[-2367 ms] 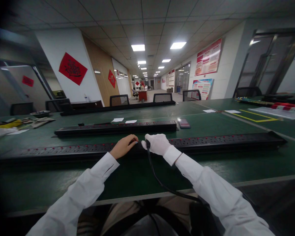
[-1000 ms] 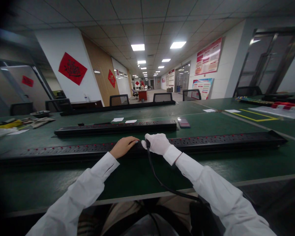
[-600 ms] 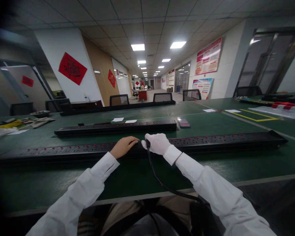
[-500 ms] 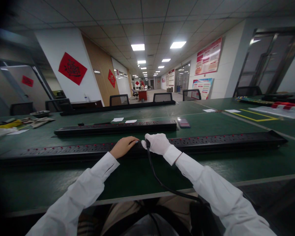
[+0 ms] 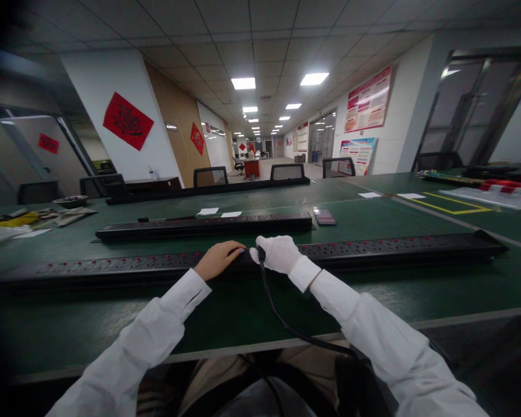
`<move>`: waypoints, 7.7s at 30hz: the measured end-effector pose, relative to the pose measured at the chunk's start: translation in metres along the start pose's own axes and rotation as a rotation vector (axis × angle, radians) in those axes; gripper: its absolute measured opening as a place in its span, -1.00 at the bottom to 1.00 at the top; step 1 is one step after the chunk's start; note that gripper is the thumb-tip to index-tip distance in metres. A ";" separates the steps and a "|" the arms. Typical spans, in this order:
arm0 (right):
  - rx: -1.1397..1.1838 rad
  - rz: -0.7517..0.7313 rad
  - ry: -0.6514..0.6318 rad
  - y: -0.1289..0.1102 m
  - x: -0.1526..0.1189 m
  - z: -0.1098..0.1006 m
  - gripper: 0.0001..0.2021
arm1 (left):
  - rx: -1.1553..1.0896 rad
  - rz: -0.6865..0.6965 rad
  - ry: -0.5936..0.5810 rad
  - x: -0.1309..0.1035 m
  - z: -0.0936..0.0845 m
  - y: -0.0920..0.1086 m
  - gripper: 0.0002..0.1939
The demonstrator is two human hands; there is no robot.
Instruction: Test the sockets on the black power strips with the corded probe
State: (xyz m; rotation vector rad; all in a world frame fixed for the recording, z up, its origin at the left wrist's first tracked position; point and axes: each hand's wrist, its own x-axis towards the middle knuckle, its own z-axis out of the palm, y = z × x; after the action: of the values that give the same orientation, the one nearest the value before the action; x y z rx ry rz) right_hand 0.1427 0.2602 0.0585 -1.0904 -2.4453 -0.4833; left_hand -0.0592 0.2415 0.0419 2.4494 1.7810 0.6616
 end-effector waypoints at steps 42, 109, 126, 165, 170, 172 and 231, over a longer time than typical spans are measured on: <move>0.006 -0.003 0.010 0.001 0.000 0.001 -0.57 | 0.044 0.009 0.004 -0.001 0.001 -0.001 -0.69; -0.001 -0.015 0.000 0.001 0.000 -0.001 -0.55 | 0.048 -0.023 -0.017 0.000 -0.001 0.004 -0.70; 0.012 -0.007 0.015 0.001 0.000 -0.001 -0.54 | 0.049 0.001 0.002 -0.001 0.000 0.002 -0.69; 0.009 -0.012 0.041 0.003 -0.001 0.004 -0.58 | 0.058 0.000 0.005 0.000 0.001 0.002 -0.68; -0.014 -0.014 0.037 0.004 0.000 0.005 -0.58 | 0.063 -0.013 -0.011 0.000 0.000 0.004 -0.69; -0.016 -0.011 0.034 0.004 0.000 0.005 -0.58 | 0.062 -0.012 -0.010 0.000 0.000 0.004 -0.69; -0.021 -0.005 0.015 0.001 0.000 -0.001 -0.55 | 0.057 -0.038 -0.018 -0.001 -0.001 0.006 -0.70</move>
State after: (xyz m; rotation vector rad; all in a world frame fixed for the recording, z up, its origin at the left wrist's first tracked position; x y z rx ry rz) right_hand 0.1442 0.2604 0.0591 -1.0858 -2.4357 -0.5177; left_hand -0.0544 0.2388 0.0440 2.4427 1.8601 0.5918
